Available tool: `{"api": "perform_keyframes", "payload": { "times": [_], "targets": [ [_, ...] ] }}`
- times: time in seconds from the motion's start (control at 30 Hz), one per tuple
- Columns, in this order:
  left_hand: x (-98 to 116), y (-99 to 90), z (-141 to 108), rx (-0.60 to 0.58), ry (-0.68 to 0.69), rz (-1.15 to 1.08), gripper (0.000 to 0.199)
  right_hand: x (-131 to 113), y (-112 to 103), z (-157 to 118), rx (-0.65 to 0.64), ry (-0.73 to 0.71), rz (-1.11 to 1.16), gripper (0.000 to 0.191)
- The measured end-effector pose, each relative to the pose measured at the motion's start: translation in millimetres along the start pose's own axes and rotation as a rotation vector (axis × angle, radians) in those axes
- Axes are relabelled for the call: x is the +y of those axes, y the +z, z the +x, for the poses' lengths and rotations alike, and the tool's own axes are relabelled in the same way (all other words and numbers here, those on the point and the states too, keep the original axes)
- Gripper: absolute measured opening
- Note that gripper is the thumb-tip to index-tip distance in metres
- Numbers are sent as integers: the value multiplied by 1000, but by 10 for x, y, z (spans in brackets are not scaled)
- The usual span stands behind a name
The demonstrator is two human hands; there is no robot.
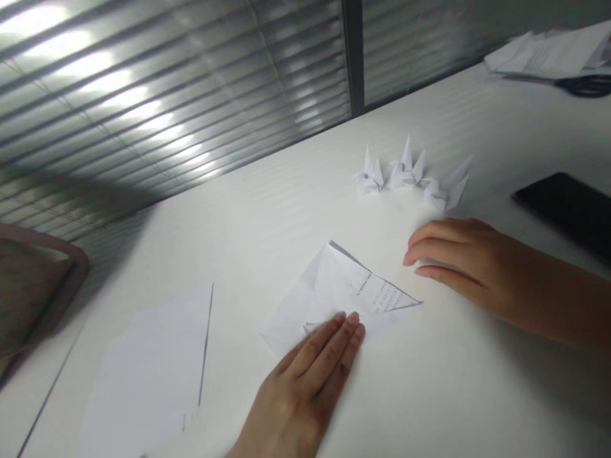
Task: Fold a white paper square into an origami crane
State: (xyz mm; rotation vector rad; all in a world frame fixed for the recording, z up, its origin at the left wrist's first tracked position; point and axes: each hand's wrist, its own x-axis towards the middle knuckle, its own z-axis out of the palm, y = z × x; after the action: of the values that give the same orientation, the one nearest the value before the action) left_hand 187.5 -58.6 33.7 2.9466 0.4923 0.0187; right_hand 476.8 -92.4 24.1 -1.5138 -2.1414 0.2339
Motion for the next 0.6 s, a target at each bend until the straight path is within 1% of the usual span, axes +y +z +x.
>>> {"api": "perform_keyframes", "payload": {
  "times": [0.03,0.1,0.17,0.2,0.27,0.4,0.47,0.53,0.6],
  "targets": [
    [0,1,1,1,-1,-2,51,-58,-17,-11,2,-24,27,25],
    [-4,14,2,9,15,-1,50,-168,-7,-62,-67,-69,51,30],
    [-10,34,3,23,33,0,50,-233,38,-128,-114,-109,30,33],
    [-12,44,2,24,38,3,49,-241,61,-156,-100,-101,8,32],
    [-11,57,-4,14,38,12,50,-216,86,-185,-108,-38,0,26],
    [1,61,-13,-2,46,16,49,-128,80,-132,-210,170,175,19],
    [3,62,-12,10,48,14,49,-110,93,-92,-221,244,217,19],
    [1,65,-9,24,54,19,49,-103,122,-72,-206,266,207,19],
    [-2,67,-8,22,51,37,48,-91,153,-74,-208,254,200,17]
  ]
}}
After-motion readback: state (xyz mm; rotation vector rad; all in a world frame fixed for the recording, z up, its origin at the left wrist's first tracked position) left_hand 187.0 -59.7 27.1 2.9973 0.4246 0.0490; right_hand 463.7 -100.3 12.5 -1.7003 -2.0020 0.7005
